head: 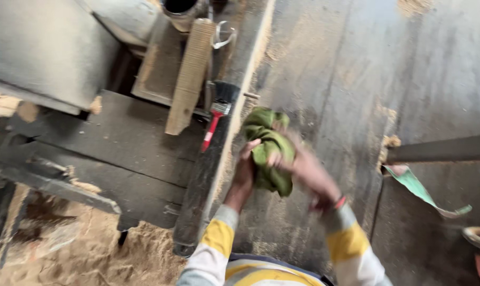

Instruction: The person wipes a workbench with a cloth and a brush. They then pick up a chainsaw and wipe its outer casing and handle with the cloth.

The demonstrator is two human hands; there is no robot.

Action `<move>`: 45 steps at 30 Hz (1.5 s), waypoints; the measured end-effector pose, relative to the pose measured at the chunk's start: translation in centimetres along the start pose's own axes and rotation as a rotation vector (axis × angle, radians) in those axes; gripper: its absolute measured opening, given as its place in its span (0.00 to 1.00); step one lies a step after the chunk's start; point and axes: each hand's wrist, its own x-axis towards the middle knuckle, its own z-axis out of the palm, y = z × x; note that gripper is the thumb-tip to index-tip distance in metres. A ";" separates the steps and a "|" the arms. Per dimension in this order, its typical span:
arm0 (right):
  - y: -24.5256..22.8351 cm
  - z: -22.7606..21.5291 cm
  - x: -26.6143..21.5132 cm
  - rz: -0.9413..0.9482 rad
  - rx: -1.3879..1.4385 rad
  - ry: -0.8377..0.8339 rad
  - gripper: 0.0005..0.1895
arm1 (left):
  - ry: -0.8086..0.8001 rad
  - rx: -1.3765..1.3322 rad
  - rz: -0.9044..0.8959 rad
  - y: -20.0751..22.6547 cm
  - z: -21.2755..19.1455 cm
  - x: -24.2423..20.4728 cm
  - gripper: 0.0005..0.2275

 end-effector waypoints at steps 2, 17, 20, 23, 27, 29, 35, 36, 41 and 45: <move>2.3 0.7 -3.3 0.033 0.253 0.201 0.36 | -0.069 0.076 -0.165 -0.2 3.0 -0.6 0.21; 4.9 -11.8 -1.6 0.111 -0.086 1.040 0.24 | 0.638 1.611 0.661 9.4 -3.0 4.5 0.20; 6.9 -15.7 0.7 0.013 -0.232 1.243 0.20 | 0.699 1.619 0.715 9.5 -2.8 5.3 0.13; 9.2 -19.5 4.1 0.000 -0.559 1.390 0.21 | 0.692 1.668 0.874 10.6 -1.0 8.7 0.12; 12.8 -19.5 10.2 0.177 -0.902 1.027 0.37 | 0.307 1.440 0.848 11.8 2.6 16.5 0.13; 14.4 -19.7 12.9 0.309 -1.048 0.929 0.43 | 0.133 1.395 0.867 12.4 4.9 21.8 0.13; 19.0 -31.6 23.4 0.442 -1.021 1.015 0.39 | -0.019 1.406 0.643 14.6 7.4 31.2 0.12; 19.8 -34.8 26.2 0.426 -1.017 1.009 0.38 | 0.007 1.495 0.592 14.7 7.1 31.5 0.12; 20.0 -52.0 42.1 0.196 -1.056 0.949 0.32 | -0.072 1.585 0.844 14.1 6.1 33.0 0.10; 20.2 -56.0 43.3 0.297 -1.105 0.971 0.31 | 0.004 1.474 0.663 13.4 5.8 33.1 0.14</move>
